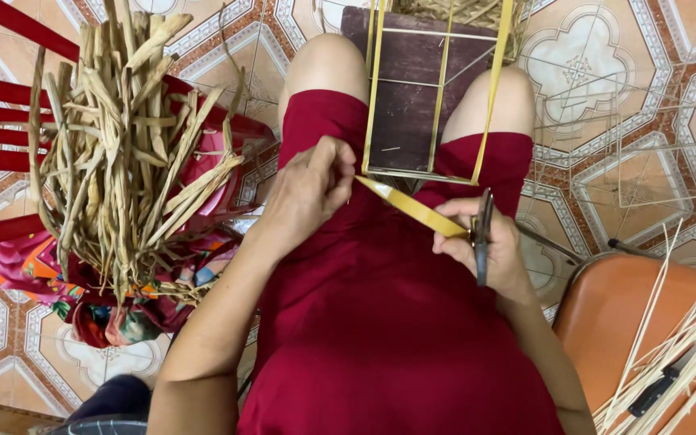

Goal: Constructing a small basket frame using bamboo sticks and yellow tape.

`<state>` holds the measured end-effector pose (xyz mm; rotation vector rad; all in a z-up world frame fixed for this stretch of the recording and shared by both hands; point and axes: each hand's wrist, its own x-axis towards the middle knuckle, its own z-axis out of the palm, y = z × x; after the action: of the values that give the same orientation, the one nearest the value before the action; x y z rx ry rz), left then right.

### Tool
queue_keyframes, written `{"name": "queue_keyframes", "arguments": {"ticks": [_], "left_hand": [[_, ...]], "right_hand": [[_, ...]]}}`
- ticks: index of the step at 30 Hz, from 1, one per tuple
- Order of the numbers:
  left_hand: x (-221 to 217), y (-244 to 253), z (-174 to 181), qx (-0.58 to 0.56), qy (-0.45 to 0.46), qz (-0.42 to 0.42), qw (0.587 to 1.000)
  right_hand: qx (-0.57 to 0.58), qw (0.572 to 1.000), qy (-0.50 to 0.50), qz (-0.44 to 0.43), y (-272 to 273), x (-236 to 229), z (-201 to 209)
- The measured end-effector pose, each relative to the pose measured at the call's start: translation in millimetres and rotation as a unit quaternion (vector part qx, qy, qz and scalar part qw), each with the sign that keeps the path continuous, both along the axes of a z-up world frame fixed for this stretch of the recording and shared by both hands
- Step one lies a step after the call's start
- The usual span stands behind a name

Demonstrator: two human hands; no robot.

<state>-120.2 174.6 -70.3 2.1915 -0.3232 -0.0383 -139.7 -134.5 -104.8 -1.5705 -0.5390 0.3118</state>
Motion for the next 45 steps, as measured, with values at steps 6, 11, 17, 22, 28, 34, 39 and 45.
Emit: {"name": "queue_keyframes", "arguments": {"ticks": [6,11,17,22,28,34,39,45], "left_hand": [[5,-10,-24,0.003,-0.078,0.034,0.996],[-5,-19,-57,-0.132,-0.048,0.070,0.988],[-9,-37,-91,-0.406,0.143,0.082,0.899],[-5,-38,-91,-0.474,0.158,0.084,0.862],[-10,-41,-66,-0.380,0.151,0.129,0.904],[-12,-35,-48,-0.058,-0.083,0.144,0.984],[-6,-55,-24,0.099,-0.264,-0.052,0.958],[22,-79,-10,0.340,-0.108,-0.167,0.919]], "right_hand": [[-0.028,0.999,0.005,-0.020,-4,8,-4],[0.015,0.999,0.040,-0.021,-9,12,-12],[0.054,0.996,0.059,0.037,-19,23,2],[-0.021,0.996,0.076,0.050,-86,26,16],[-0.223,0.961,0.022,-0.163,-100,17,15],[-0.322,0.920,0.023,-0.220,-81,26,9],[-0.472,0.828,-0.215,-0.211,-49,29,13],[-0.517,0.780,-0.265,-0.232,-25,35,-8]]}}
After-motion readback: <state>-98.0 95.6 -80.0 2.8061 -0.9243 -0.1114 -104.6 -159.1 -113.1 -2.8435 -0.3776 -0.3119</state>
